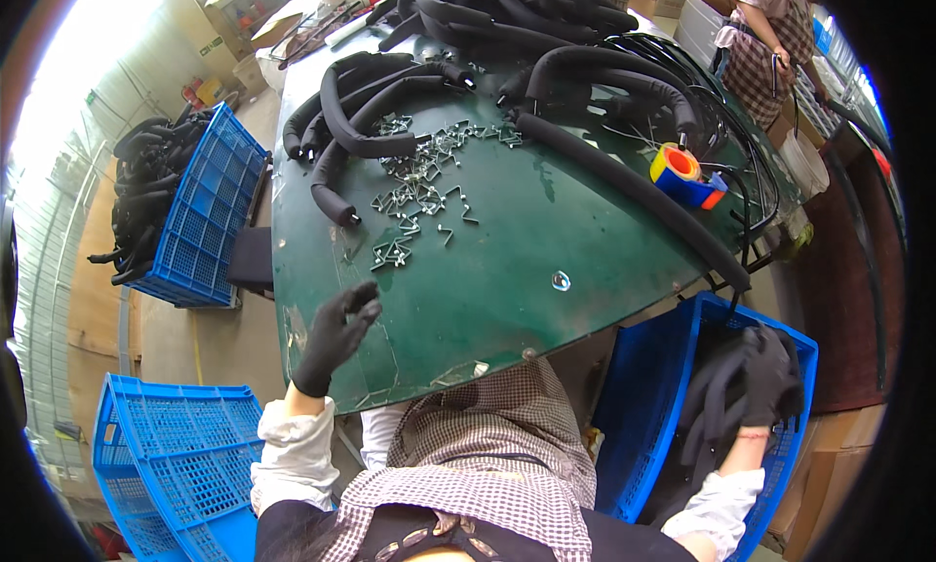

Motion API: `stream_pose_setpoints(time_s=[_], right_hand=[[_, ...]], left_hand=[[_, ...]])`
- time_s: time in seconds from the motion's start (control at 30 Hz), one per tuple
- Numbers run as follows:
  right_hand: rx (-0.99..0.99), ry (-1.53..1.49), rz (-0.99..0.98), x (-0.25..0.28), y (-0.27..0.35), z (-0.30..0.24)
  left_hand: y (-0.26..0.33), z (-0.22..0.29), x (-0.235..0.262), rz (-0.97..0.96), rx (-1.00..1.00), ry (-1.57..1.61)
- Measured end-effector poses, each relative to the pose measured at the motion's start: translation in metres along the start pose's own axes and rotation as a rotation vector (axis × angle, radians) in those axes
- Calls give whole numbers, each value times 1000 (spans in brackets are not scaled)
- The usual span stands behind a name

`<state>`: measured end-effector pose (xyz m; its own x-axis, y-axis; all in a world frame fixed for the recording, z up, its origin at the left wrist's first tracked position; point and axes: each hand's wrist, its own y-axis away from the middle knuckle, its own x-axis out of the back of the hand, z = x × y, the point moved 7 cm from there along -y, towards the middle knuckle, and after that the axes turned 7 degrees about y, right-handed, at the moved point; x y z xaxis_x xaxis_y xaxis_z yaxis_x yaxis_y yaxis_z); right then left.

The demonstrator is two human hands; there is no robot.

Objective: The person repeatedly picks black rubber hoses and small metal clips from a green workbench, inserts the clips into the hose ends, and places the assembled hoses into a blue crate. The process is repeated continuously throughout the clip.

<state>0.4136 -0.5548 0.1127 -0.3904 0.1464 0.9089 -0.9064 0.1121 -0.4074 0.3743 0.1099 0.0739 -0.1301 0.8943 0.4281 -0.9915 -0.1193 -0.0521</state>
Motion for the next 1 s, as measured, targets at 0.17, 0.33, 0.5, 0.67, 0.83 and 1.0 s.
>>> stream_pose_setpoints(time_s=[0.17, 0.33, 0.5, 0.67, 0.83, 1.0], right_hand=[[539, -566, -13, 1, -47, -278], [747, -669, -266, -32, -57, -447], [671, -537, -381, -62, -72, -495], [762, -511, -393, -80, -72, -502], [727, -536, -351, -65, -67, -489], [737, -846, -263, 4, -51, -453]], left_hand=[[-97, 0, 37, 199, -259, -584], [-197, 4, 27, 277, -386, -927], [-261, -17, 20, 316, -489, -954], [-296, -35, 16, 158, -359, -1132], [-265, 8, 39, 362, -607, -1016], [-147, 83, 81, 542, -741, -992]])
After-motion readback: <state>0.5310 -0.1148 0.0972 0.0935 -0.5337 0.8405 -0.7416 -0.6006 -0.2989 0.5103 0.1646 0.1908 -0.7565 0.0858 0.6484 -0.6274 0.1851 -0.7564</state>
